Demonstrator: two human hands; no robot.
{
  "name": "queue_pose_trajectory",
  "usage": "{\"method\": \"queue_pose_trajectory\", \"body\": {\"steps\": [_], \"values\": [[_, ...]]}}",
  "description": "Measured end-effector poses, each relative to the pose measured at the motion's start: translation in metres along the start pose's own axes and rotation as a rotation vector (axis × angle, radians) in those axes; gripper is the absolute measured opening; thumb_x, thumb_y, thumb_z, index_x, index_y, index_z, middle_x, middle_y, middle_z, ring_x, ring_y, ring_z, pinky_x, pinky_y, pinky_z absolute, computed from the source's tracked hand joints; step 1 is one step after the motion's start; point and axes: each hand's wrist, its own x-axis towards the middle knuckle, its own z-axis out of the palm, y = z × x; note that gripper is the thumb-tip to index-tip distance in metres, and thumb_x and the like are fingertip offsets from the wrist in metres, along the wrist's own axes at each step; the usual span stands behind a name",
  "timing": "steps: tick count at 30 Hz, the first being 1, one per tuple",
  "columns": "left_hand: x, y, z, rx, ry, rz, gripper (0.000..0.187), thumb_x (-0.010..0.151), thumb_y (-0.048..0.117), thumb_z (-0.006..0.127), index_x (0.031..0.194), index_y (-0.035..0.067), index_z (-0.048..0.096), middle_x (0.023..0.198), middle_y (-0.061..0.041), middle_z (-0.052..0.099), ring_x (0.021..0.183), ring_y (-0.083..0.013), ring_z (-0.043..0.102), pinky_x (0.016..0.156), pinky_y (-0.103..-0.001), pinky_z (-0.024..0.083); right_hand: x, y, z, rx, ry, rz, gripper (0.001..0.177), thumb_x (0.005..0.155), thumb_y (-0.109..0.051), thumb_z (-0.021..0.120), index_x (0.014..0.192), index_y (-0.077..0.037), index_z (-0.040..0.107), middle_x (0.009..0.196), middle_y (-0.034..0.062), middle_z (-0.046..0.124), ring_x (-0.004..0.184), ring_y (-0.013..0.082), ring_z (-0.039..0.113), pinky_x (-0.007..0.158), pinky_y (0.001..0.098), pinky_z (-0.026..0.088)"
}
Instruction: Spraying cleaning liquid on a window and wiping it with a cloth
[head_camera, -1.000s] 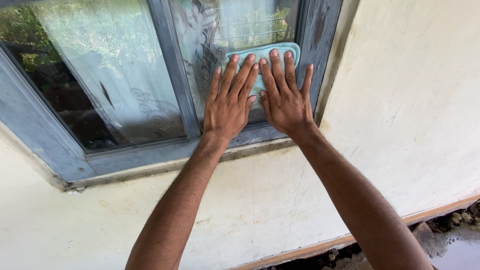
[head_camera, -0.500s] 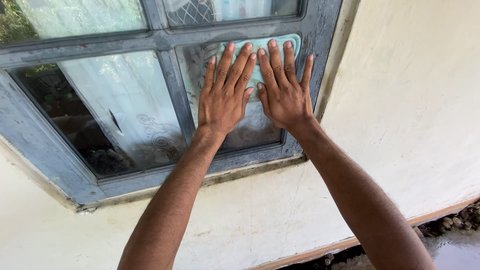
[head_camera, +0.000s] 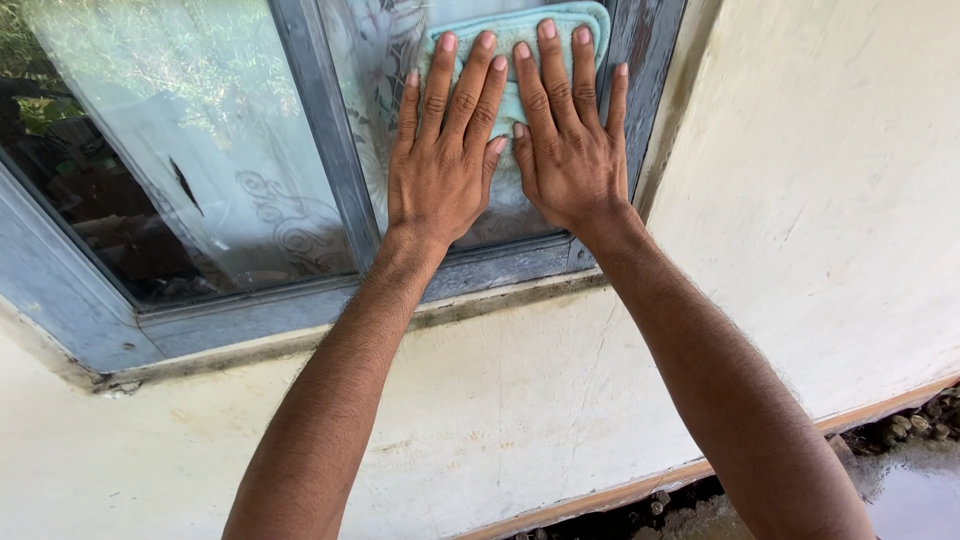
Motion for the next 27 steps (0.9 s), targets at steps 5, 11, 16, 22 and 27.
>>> {"method": "queue_pose_trajectory", "body": {"steps": [5,11,16,22,27], "values": [[-0.030,0.012,0.017,0.042,0.029,0.008,0.068,0.120,0.044,0.058,0.170,0.013,0.024,0.173,-0.003,0.013,0.158,-0.0301,0.014,0.129,-0.047,0.022,-0.031,-0.009,0.014,-0.038,0.000,-0.006,0.056,0.116,-0.034,0.033,0.167,-0.011,0.028,0.171,0.0132,0.023,0.158,0.0373,0.018,0.126,0.0597,0.016],[-0.063,0.024,0.037,0.050,0.026,0.023,0.070,0.118,0.044,0.059,0.171,0.013,0.025,0.173,-0.003,0.014,0.158,-0.0308,0.014,0.129,-0.049,0.021,-0.066,-0.021,0.031,-0.017,0.038,-0.022,0.056,0.115,-0.032,0.032,0.166,-0.009,0.033,0.169,0.0155,0.027,0.157,0.0391,0.020,0.125,0.0595,0.016],[-0.077,0.028,0.045,0.067,0.020,0.034,0.071,0.116,0.046,0.058,0.170,0.014,0.024,0.174,-0.002,0.015,0.158,-0.0294,0.016,0.129,-0.047,0.022,-0.081,-0.025,0.035,-0.013,0.007,-0.031,0.056,0.115,-0.032,0.033,0.165,-0.008,0.032,0.170,0.0163,0.025,0.157,0.0409,0.020,0.125,0.0604,0.018],[-0.052,0.015,0.032,0.017,0.003,0.056,0.071,0.116,0.043,0.057,0.170,0.013,0.023,0.174,-0.001,0.015,0.159,-0.0288,0.015,0.129,-0.049,0.018,-0.056,-0.013,0.027,-0.025,0.026,-0.061,0.057,0.114,-0.034,0.032,0.164,-0.007,0.036,0.168,0.0187,0.031,0.154,0.0442,0.025,0.122,0.0623,0.013],[-0.015,-0.001,0.012,0.084,0.030,0.048,0.072,0.115,0.047,0.059,0.170,0.016,0.025,0.174,0.000,0.016,0.159,-0.0272,0.016,0.128,-0.045,0.023,-0.015,-0.001,0.007,-0.047,-0.019,-0.058,0.058,0.113,-0.031,0.040,0.165,-0.007,0.032,0.169,0.0195,0.027,0.155,0.0451,0.024,0.122,0.0643,0.017]]}}
